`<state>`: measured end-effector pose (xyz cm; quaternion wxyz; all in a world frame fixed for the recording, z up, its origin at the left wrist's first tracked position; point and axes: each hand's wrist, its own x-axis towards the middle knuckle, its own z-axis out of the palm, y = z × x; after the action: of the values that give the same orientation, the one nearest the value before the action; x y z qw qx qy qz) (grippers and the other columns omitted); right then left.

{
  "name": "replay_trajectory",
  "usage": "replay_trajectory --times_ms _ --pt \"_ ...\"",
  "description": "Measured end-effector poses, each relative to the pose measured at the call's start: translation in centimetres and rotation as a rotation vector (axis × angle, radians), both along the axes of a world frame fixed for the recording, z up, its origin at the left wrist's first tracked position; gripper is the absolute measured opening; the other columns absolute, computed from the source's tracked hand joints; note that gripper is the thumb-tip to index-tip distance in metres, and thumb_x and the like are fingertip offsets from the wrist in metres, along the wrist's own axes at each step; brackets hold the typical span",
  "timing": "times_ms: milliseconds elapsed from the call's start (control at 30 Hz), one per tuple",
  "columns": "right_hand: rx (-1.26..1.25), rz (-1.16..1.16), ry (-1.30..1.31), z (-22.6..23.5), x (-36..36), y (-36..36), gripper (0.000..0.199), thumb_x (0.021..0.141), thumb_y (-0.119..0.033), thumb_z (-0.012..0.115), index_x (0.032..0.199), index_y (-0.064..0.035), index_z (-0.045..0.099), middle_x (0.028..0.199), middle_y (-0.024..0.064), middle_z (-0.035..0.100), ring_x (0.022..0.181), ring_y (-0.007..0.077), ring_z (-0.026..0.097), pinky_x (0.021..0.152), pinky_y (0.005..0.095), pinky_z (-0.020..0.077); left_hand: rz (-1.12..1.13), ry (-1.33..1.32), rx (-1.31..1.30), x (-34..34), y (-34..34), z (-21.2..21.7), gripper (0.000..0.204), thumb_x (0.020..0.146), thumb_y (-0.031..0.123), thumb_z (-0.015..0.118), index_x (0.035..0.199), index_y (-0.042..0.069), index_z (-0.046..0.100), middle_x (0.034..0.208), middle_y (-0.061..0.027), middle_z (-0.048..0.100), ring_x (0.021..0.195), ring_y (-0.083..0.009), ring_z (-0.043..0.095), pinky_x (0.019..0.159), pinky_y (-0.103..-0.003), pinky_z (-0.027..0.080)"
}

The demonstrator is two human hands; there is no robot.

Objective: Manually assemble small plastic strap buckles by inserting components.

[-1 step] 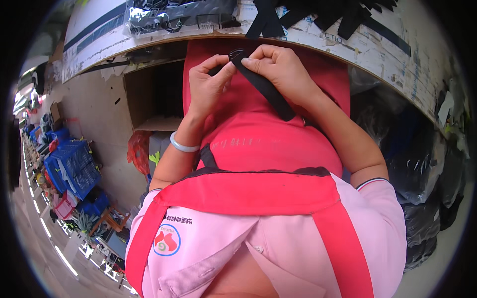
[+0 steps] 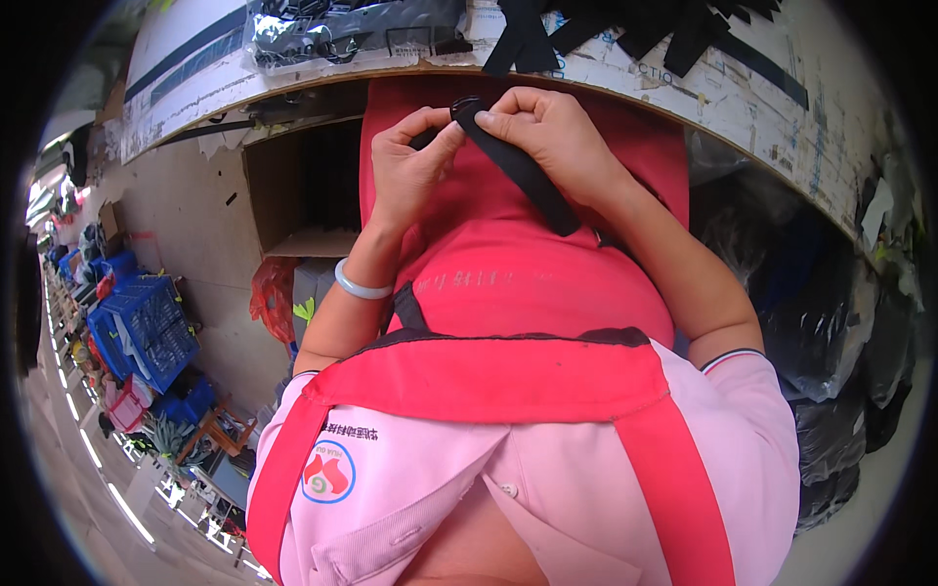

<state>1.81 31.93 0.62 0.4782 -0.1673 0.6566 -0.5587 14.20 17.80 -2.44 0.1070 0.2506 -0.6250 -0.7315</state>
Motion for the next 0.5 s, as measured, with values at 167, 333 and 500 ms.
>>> replay_trajectory --times_ms 167,333,500 --pt "-0.014 -0.034 -0.264 0.02 -0.23 -0.09 0.021 0.091 -0.025 0.065 0.087 -0.0048 0.061 0.065 -0.0033 0.056 0.054 0.0023 0.049 0.046 0.0169 0.0375 0.019 0.101 -0.284 -0.24 0.03 -0.5 0.008 0.082 0.004 0.07 0.088 -0.001 0.068 0.07 0.0014 0.054 0.064 -0.0052 0.048 0.055 -0.021 0.037" --pt "-0.117 -0.086 -0.486 -0.04 0.17 0.11 0.018 0.092 -0.022 0.062 0.086 -0.0058 0.057 0.063 0.001 0.057 0.048 0.0063 0.051 0.042 0.0189 0.0399 0.044 0.141 -0.327 -0.23 0.05 -0.78 0.008 0.081 0.001 0.07 0.088 -0.001 0.067 0.068 -0.002 0.055 0.06 -0.0082 0.048 0.053 -0.023 0.038" --pt "-0.246 -0.173 -0.525 -0.58 0.77 -0.74 0.02 0.094 -0.023 0.061 0.093 -0.004 0.057 0.068 0.0022 0.058 0.052 0.0067 0.054 0.046 0.019 0.0439 0.011 0.244 -0.677 -0.45 -0.01 -0.35 0.014 0.079 -0.005 0.069 0.093 -0.002 0.066 0.074 -0.0052 0.059 0.065 -0.0095 0.055 0.056 -0.022 0.042"
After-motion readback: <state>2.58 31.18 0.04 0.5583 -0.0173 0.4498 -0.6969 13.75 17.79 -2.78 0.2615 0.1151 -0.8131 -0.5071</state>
